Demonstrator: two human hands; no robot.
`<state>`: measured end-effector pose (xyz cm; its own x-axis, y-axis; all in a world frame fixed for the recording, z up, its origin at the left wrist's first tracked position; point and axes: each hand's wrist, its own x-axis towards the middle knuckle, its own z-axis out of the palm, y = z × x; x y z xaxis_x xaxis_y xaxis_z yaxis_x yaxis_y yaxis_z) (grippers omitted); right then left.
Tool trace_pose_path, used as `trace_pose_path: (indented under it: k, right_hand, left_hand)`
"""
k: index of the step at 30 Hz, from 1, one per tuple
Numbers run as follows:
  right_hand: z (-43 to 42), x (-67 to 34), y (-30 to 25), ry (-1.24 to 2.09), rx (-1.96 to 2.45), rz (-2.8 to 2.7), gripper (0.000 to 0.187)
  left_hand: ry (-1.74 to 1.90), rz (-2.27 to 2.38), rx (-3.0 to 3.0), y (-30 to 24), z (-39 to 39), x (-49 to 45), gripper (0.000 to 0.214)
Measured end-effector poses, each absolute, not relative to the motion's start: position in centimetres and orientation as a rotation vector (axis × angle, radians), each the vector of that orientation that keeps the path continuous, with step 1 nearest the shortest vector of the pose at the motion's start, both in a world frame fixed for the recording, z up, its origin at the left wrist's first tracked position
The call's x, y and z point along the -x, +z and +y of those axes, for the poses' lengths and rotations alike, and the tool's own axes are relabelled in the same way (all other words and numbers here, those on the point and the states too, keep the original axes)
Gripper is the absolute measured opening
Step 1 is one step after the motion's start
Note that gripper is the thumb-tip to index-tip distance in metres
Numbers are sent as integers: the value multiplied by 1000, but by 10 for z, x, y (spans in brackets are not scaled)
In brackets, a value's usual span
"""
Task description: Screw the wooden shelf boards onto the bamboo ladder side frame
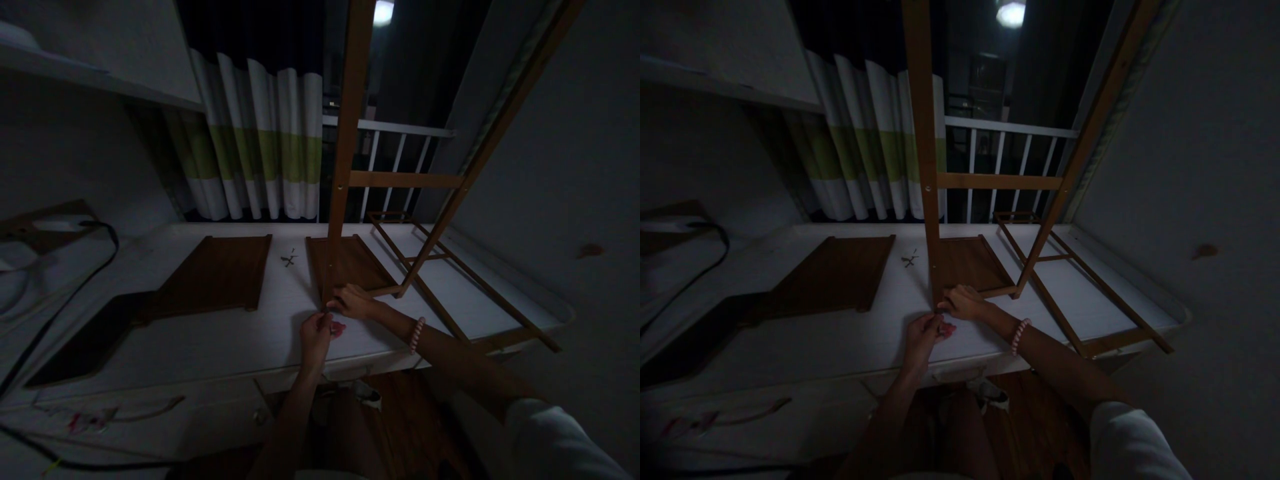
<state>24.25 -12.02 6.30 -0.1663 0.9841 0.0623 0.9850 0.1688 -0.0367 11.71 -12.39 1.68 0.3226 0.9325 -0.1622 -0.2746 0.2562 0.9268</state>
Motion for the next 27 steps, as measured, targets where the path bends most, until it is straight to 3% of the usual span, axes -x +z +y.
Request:
trace_pose_path:
  k: [16,27]
  right_hand:
    - [-120,-243,66,-8,1925,-2385,32]
    - [-122,-241,70,35,1981,-2381,31]
  left_hand:
    - [945,927,-717,26,-124,-125,3]
    - [977,937,-718,23,-122,-128,9]
